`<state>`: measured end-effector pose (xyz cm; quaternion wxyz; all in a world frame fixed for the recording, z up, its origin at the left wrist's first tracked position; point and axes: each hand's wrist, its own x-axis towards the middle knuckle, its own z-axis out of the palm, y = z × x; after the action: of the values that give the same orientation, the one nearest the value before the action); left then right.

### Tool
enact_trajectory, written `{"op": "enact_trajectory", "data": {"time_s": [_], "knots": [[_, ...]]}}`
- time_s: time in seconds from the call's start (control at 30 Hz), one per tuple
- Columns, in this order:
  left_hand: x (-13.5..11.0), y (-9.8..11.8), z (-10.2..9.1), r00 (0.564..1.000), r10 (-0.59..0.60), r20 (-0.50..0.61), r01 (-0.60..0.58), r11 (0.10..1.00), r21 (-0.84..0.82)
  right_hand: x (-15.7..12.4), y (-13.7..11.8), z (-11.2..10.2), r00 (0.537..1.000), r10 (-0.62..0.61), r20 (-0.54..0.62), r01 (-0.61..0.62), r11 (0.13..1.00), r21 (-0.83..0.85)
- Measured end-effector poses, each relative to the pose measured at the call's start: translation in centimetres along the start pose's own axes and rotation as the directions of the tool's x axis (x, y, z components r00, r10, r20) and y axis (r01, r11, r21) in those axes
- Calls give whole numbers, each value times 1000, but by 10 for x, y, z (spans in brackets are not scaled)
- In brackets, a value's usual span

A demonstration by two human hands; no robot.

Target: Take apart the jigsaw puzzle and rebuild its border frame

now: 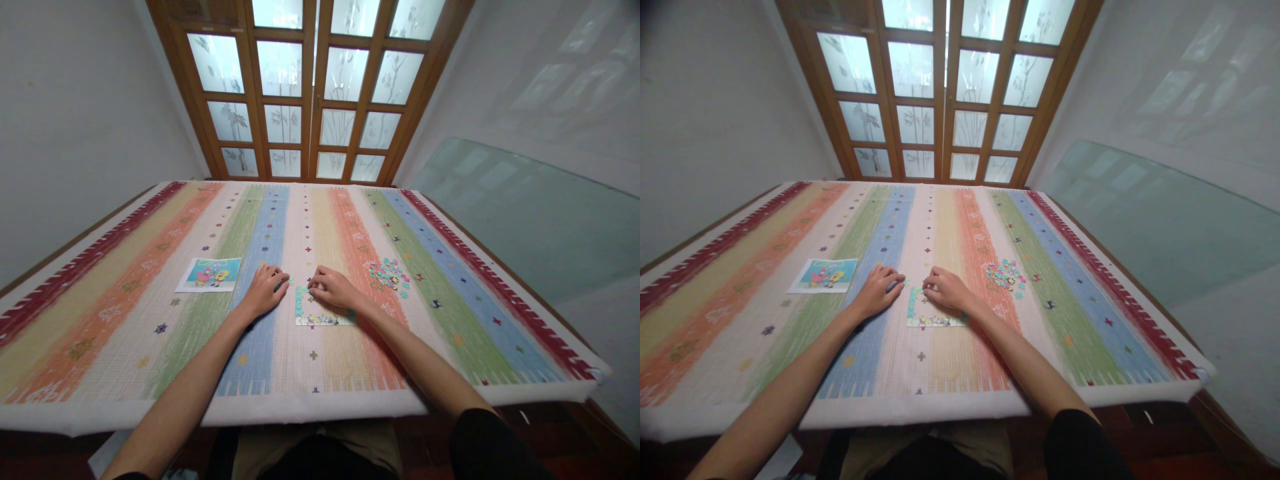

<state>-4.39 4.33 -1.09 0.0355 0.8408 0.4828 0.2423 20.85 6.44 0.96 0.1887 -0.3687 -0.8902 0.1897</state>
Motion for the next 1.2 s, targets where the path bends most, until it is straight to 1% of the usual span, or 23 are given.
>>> {"op": "enact_trajectory", "data": {"time_s": [0.13, 0.33, 0.43, 0.5, 0.73, 0.93, 1.2], "knots": [[1, -5, -4, 1000, -22, -19, 22, 1000, 7, 1, -1, 2, 1000, 0, 11, 1, 1000, -19], [1, -31, -14, 992, -117, -53, 119, 992, 49, 4, -2, 0, 1000, -3, 10, 4, 1000, -24], [-1, -41, -17, 985, -169, -36, 171, 983, 67, 9, -4, 1, 1000, 0, -9, -1, 1000, -25], [-1, -44, -17, 982, -190, -14, 191, 979, 69, 15, -6, 2, 1000, 5, -14, -6, 1000, -30], [-2, -40, -14, 982, -189, 0, 189, 981, 40, 39, -14, 13, 999, 52, -5, -52, 998, -37], [-1, -38, -14, 981, -193, 2, 193, 981, 33, 50, -14, 22, 997, 74, 5, -74, 997, -16], [-1, -36, -11, 981, -195, -21, 195, 981, -13, 55, -8, 18, 994, 106, -16, -104, 989, 108]]}}
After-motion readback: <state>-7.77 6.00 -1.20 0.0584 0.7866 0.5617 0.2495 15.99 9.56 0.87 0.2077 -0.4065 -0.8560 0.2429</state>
